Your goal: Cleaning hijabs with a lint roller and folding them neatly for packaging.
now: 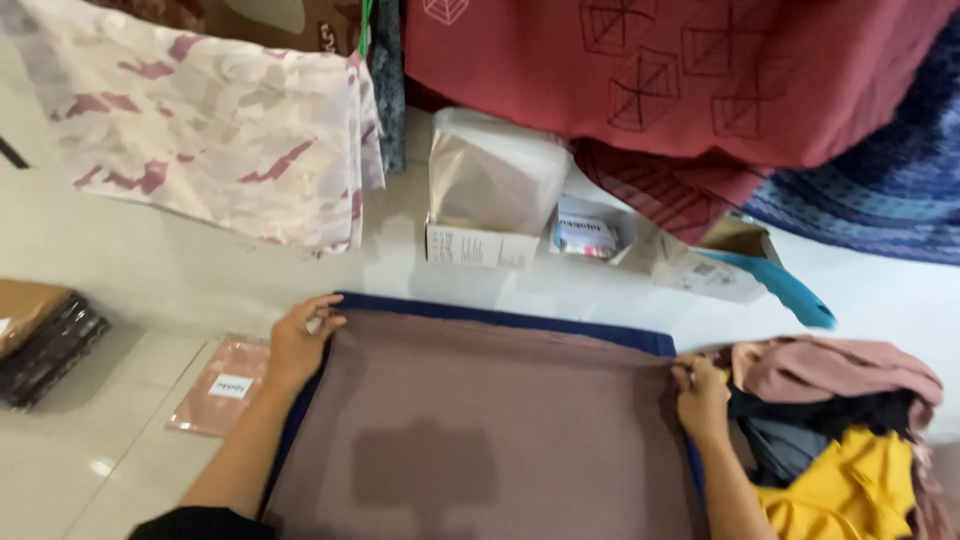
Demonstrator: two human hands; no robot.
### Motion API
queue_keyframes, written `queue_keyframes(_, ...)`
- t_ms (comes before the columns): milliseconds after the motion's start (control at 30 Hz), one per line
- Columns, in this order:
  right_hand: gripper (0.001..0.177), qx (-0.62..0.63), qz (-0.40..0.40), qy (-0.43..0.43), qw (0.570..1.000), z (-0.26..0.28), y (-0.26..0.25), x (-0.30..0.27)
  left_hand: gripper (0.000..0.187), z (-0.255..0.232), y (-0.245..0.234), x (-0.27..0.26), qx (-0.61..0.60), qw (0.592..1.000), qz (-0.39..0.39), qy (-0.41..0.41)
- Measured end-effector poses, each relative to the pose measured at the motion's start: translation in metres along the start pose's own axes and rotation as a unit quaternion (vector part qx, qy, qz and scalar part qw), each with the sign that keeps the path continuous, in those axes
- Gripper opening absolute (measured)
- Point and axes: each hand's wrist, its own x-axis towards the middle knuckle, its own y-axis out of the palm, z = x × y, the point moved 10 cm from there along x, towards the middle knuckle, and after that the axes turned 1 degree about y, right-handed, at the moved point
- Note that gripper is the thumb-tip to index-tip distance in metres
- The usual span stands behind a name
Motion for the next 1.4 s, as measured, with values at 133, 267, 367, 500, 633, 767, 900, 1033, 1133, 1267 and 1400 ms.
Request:
queue_keyframes(133, 0.016, 0.085, -0.032, -0.076, 0.993, 0.052, -0.074, -0.024, 0.018, -0.044, -0.041, -0.016, -0.028, 0.999, 0.026, 0.006)
queue_keyframes(267, 0.014, 0.039, 0.0, -0.09, 0.995, 0.073, -0.131, -0.073, 0.008, -0.108, -0.086, -0.063, 0.136, 0.987, 0.079, 0.016)
queue_keyframes(367, 0.018, 0.014, -0.001, -0.154, 0.988, 0.081, -0.162, -0.118, 0.009, -0.113, -0.11, -0.102, 0.131, 0.982, 0.099, 0.092)
queue_keyframes(500, 0.009, -0.009, 0.014, -0.133, 0.991, 0.104, -0.195, -0.174, 0.009, -0.135, -0.144, -0.158, 0.09, 0.986, 0.107, 0.091)
queue_keyframes(633, 0.01, -0.018, 0.042, -0.131, 0.99, 0.105, -0.207, -0.225, 0.009, -0.114, -0.157, -0.212, 0.148, 0.977, 0.143, 0.063)
queue_keyframes(767, 0.011, -0.026, 0.073, -0.072, 0.994, 0.099, -0.207, -0.259, 0.012, -0.108, -0.166, -0.247, 0.16, 0.974, 0.156, 0.045)
queue_keyframes(900, 0.012, -0.02, 0.054, -0.158, 0.986, 0.086, -0.193, -0.284, 0.013, -0.104, -0.165, -0.266, 0.095, 0.98, 0.174, 0.035)
queue_keyframes(1033, 0.014, -0.047, 0.125, -0.126, 0.983, 0.079, -0.171, -0.29, 0.012, -0.069, -0.146, -0.277, 0.239, 0.929, 0.283, -0.019)
queue_keyframes(1133, 0.015, -0.024, 0.173, -0.122, 0.977, 0.067, -0.163, -0.277, 0.016, -0.08, -0.143, -0.267, 0.218, 0.931, 0.292, -0.034)
queue_keyframes(1267, 0.023, 0.109, 0.108, -0.125, 0.98, 0.098, -0.186, -0.232, 0.031, -0.083, -0.148, -0.237, 0.221, 0.935, 0.247, -0.124)
queue_keyframes(1400, 0.035, 0.049, 0.087, 0.016, 0.995, 0.073, -0.145, -0.191, 0.034, -0.07, -0.115, -0.194, 0.221, 0.953, 0.203, -0.029)
